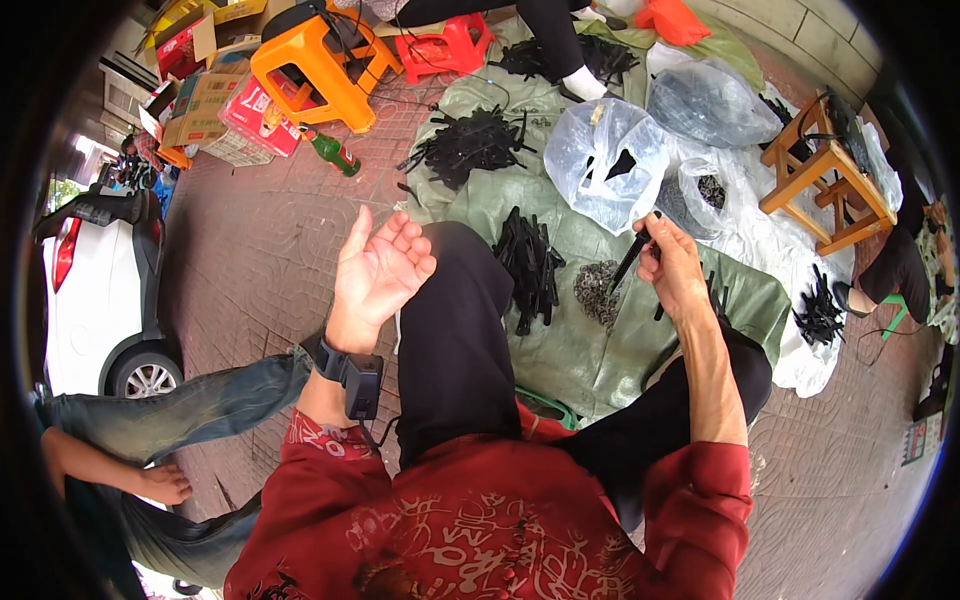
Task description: Assembling or sorting small black plastic shoe components while sitting in a semi-outdoor manufacturing or storage area.
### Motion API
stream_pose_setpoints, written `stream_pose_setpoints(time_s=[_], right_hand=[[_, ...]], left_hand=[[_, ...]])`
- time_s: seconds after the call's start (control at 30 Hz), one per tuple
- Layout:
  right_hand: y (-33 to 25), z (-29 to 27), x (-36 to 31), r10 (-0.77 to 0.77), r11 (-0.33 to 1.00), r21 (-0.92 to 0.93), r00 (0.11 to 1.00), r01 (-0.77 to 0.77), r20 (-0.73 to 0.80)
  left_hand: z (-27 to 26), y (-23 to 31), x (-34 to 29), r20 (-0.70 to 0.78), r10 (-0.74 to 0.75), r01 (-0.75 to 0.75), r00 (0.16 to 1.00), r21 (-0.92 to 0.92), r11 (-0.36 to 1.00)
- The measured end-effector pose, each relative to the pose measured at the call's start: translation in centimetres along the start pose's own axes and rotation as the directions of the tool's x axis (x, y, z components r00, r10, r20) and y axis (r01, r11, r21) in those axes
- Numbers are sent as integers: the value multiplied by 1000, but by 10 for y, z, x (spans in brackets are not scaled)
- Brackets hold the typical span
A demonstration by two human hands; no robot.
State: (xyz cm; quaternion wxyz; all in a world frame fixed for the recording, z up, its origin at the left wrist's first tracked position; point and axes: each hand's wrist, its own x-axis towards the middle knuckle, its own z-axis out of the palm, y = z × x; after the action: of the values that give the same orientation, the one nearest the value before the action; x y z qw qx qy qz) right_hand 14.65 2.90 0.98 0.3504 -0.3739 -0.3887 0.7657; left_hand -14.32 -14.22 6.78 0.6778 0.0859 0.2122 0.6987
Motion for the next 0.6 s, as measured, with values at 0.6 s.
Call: stream_pose_setpoints(time_s=[0.6], right_hand=[[-11, -3, -14, -48, 997, 53, 999, 47, 6]], left_hand=[[14, -27, -14, 525, 284, -276, 803, 749, -603]])
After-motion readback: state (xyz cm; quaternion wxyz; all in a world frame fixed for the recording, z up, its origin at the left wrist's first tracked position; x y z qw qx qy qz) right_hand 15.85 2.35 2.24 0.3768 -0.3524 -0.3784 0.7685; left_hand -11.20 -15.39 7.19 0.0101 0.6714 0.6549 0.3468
